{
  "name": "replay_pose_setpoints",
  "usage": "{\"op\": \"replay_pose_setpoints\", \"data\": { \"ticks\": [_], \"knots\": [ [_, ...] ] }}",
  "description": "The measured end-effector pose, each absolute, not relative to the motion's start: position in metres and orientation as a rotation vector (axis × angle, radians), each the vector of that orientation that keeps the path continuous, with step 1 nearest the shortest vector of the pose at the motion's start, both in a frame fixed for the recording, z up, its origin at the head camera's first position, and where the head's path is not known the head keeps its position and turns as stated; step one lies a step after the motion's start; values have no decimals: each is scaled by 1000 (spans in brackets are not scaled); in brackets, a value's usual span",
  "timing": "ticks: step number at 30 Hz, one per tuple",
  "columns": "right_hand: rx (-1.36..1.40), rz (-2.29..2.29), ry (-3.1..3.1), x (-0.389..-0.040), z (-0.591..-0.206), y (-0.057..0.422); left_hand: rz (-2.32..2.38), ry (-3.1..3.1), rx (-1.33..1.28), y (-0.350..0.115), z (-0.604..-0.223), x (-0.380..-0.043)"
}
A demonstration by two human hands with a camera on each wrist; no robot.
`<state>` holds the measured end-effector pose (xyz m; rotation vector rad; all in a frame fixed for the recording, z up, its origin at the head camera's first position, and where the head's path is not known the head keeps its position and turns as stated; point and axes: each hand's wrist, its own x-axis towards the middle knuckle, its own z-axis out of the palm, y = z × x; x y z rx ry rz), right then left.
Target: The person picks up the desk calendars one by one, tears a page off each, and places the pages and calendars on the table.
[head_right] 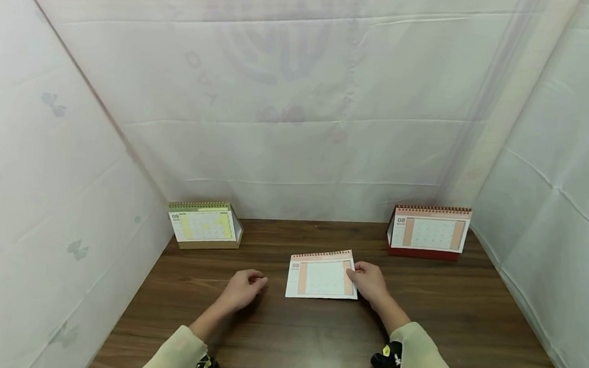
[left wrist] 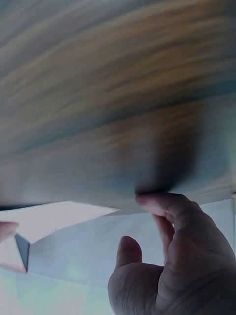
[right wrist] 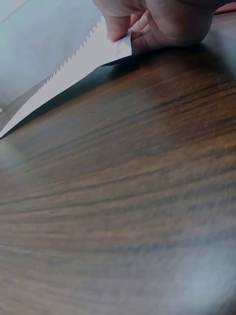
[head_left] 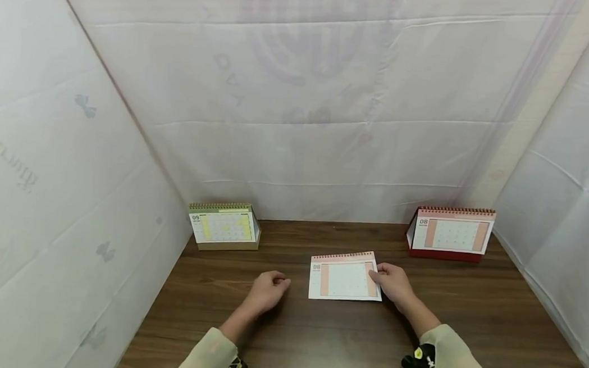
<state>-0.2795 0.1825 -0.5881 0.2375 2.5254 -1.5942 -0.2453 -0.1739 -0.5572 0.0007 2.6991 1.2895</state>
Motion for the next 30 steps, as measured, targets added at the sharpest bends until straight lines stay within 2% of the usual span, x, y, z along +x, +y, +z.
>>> {"op": "replay_pose_setpoints", "data": {
  "ticks": [10,20,30],
  "knots": [
    [242,-1693,2390,-274,-589,171,1575,2440,-2,-143,-563,-240],
    [221,-1726,2383,-267,-589,165,1800,2118,58,-150,-575,-232],
    [201,-1706,2323,-261,-590,163,1788,2148,8,-158,-574,-233]
  ]
}}
